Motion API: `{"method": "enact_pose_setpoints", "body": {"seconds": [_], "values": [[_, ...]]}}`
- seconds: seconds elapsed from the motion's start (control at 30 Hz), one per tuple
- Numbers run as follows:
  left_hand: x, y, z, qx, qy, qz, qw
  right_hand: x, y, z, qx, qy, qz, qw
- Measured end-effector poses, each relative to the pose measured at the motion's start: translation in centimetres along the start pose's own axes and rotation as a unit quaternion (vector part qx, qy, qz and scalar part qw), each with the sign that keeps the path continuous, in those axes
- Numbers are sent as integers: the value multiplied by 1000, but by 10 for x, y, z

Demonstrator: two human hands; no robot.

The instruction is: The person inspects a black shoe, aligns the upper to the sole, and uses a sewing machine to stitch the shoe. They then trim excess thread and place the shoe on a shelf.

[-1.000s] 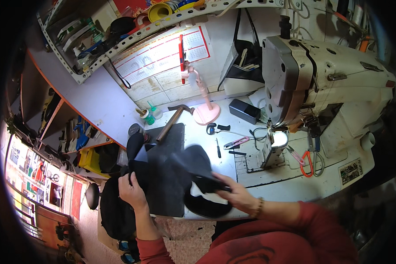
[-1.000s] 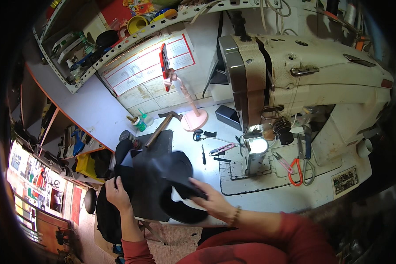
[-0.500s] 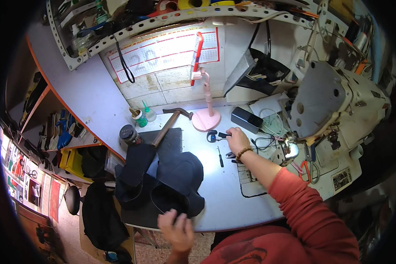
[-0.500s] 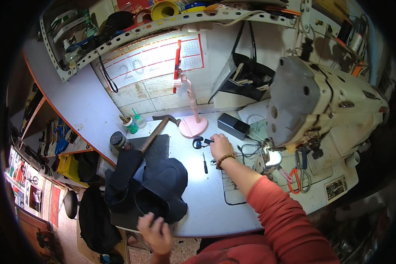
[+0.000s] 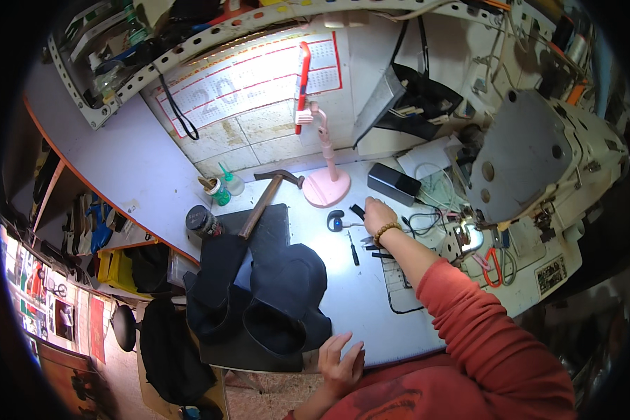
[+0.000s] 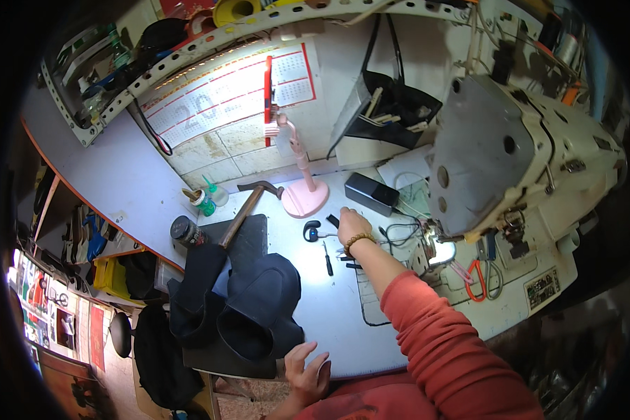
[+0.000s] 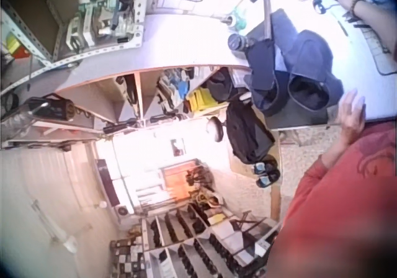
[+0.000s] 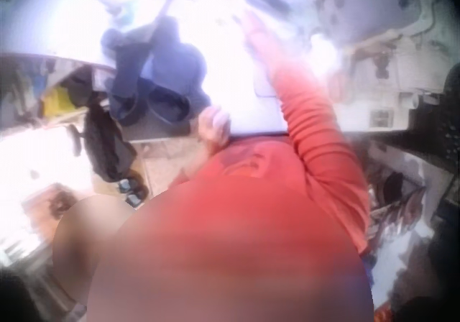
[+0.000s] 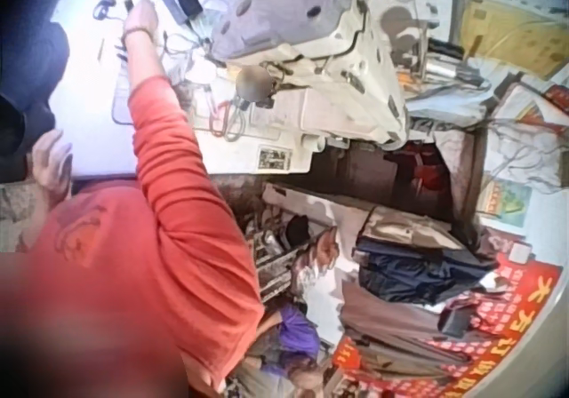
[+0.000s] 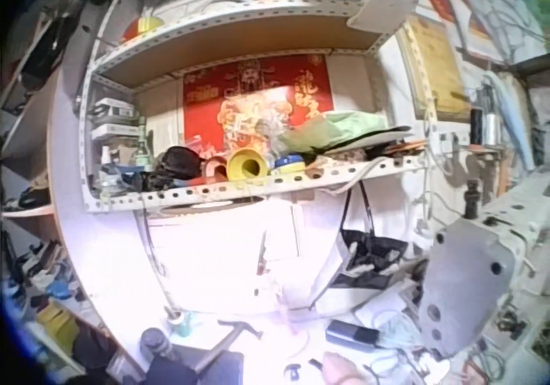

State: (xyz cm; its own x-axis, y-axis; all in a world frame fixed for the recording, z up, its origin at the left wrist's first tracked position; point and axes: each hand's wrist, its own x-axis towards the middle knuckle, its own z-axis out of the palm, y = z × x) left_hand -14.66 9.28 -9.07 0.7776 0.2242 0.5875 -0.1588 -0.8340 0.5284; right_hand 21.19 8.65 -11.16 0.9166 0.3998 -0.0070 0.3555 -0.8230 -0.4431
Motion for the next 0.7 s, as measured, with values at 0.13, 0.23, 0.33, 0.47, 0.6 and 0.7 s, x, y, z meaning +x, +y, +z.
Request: {"method": "enact_pose_setpoints", "body": {"seconds": [0.13, 0.23, 0.33, 0.47, 0.6, 0.7], "values": [[6, 5, 8, -27, -16, -38, 999, -26, -7, -2, 185, 193, -25, 963], [5, 0, 19, -43, -37, -104, 993, -91, -1, -6, 451, 109, -26, 886], [4, -5, 40, -215, -32, -240, 946, -189, 30, -9, 524, -53, -1, 850], [9, 9, 74, -208, -75, -244, 944, -254, 63, -9, 512, -122, 74, 847], [15, 22, 89, -51, -134, -104, 984, -262, 90, -20, 408, 3, -82, 909], [5, 14, 96, 4, -172, -65, 983, -264, 129, -42, 370, -4, -128, 920]]}}
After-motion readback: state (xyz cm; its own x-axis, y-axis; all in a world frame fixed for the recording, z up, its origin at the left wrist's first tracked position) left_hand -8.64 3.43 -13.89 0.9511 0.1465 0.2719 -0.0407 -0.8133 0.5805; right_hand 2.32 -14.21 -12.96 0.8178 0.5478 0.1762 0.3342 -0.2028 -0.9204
